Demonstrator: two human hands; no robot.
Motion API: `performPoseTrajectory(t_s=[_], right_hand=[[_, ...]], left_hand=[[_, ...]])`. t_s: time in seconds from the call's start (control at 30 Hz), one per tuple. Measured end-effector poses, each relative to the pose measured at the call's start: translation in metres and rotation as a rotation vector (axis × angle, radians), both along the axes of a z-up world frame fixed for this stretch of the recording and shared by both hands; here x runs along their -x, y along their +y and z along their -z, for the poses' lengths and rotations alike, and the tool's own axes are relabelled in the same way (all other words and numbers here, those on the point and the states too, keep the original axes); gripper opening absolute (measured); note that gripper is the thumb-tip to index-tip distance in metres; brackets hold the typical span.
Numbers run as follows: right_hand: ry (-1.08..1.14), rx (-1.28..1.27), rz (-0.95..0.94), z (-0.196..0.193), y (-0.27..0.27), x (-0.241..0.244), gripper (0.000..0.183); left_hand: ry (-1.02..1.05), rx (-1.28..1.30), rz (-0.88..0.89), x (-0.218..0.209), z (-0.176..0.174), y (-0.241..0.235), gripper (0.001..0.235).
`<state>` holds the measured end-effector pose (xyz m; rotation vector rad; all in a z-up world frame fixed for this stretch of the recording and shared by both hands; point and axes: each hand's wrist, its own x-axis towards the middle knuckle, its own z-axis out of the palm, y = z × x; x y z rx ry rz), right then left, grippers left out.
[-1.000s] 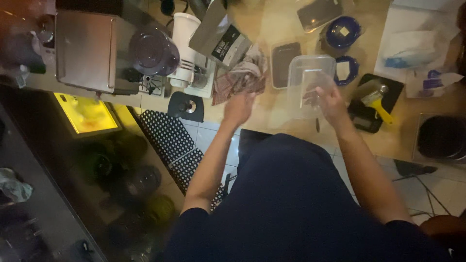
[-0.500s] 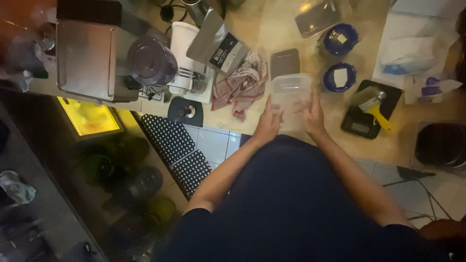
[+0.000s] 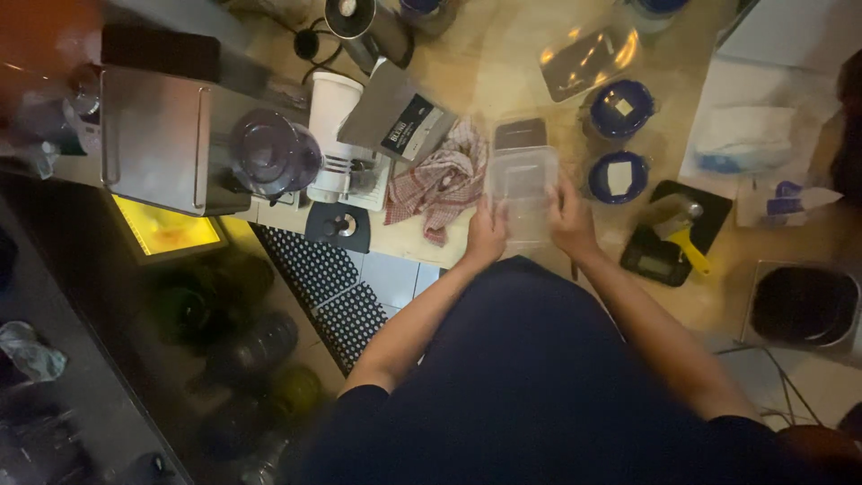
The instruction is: Transferring coffee grounds into a glass jar and cleaning containers and the workspace with a brush.
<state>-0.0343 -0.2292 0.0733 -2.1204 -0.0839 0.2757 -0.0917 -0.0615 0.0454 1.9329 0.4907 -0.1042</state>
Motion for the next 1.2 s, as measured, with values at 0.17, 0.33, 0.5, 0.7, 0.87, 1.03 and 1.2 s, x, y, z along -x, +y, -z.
performPoseTrajectory(t_s=[0.17, 0.33, 0.5, 0.7, 0.87, 1.03, 1.2], right_hand=[[-0.023, 0.066, -0.033, 0.0, 0.006, -0.017, 0.03], [-0.019, -0.006, -0.242, 0.02, 0.004, -0.028, 0.068], [0.014, -0.188, -0.095, 0.033, 0.016, -0.026, 0.051], [0.122, -0.223, 0.173, 0.051, 0.017, -0.019, 0.044], [0.253, -0.264, 0.21, 0.057, 0.007, -0.026, 0.049], [0.418, -0.202, 0.26, 0.037, 0.013, -0.024, 0.068], [0.558, -0.195, 0.123, 0.123, 0.006, 0.0, 0.071]], left_hand=[[0.036, 0.057, -0.013, -0.006, 0.033, 0.007, 0.049], [0.097, 0.179, 0.002, -0.028, 0.029, 0.022, 0.056], [0.165, 0.226, -0.037, -0.034, 0.049, 0.033, 0.053], [-0.027, 0.065, -0.219, -0.052, 0.01, 0.023, 0.033], [0.078, 0.103, -0.148, -0.054, 0.0, 0.022, 0.05], [0.031, 0.092, -0.006, -0.033, 0.04, 0.017, 0.044], [-0.012, 0.107, -0.22, -0.024, 0.034, 0.001, 0.047]])
